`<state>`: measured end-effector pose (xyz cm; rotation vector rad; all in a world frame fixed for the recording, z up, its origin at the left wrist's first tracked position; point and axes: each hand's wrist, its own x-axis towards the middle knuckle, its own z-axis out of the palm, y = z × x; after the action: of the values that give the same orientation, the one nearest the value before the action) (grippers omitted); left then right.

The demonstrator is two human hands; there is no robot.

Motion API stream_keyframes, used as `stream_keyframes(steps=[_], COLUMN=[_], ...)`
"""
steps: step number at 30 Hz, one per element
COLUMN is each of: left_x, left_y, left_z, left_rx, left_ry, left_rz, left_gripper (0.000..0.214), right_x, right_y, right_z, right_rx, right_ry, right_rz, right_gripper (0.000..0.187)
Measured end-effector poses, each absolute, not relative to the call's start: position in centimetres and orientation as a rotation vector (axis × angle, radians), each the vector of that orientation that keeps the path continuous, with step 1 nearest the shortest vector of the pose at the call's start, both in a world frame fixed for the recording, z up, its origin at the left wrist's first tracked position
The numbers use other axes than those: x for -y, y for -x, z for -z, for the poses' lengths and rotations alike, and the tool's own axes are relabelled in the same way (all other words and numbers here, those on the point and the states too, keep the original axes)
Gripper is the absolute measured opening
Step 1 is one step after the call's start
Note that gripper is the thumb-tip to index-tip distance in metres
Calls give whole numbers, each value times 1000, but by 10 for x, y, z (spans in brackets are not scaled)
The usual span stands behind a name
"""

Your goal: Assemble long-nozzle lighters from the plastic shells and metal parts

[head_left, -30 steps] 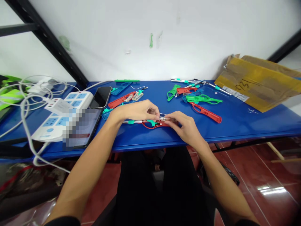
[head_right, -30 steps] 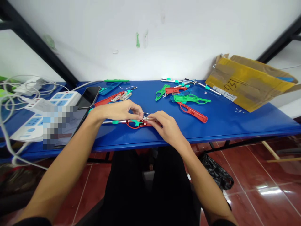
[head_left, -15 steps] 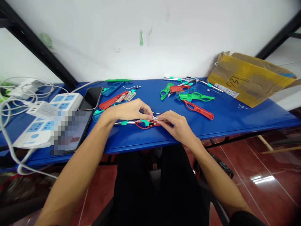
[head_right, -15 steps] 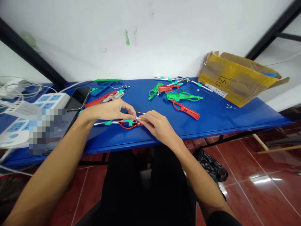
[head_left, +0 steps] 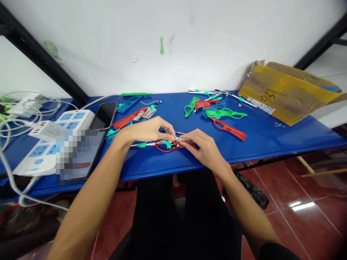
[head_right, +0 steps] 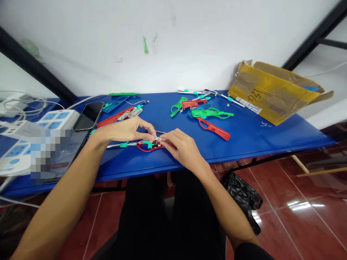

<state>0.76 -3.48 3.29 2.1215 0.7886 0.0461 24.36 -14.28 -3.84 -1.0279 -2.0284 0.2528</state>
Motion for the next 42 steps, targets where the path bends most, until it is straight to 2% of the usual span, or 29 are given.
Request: stream_keyframes(steps=[18, 28, 34, 38, 42], left_x=[38, 38, 37, 29, 44], left_y=[-8, -5, 0, 3, 13], left_z=[-35, -35, -38, -33, -24], left_rx=[-781, -755, -826, -825, -910], left_ry=[-2108, -2195, -2219, -2237, -2291], left_rz=[-8, -45, -105, -143, -372], left_gripper=[34, 28, 36, 32, 35], right_x=[147, 146, 144, 143, 143], right_y=[-243, -244, -245, -243, -240], right_z=[36, 35, 37, 37, 40], right_rx=[2030, 2080, 2059, 2092, 2099], right_ry=[963, 1019, 1090, 1128, 1108], right_rz=[-165, -187, -139, -75, -6], right_gripper=[12, 14, 18, 22, 16])
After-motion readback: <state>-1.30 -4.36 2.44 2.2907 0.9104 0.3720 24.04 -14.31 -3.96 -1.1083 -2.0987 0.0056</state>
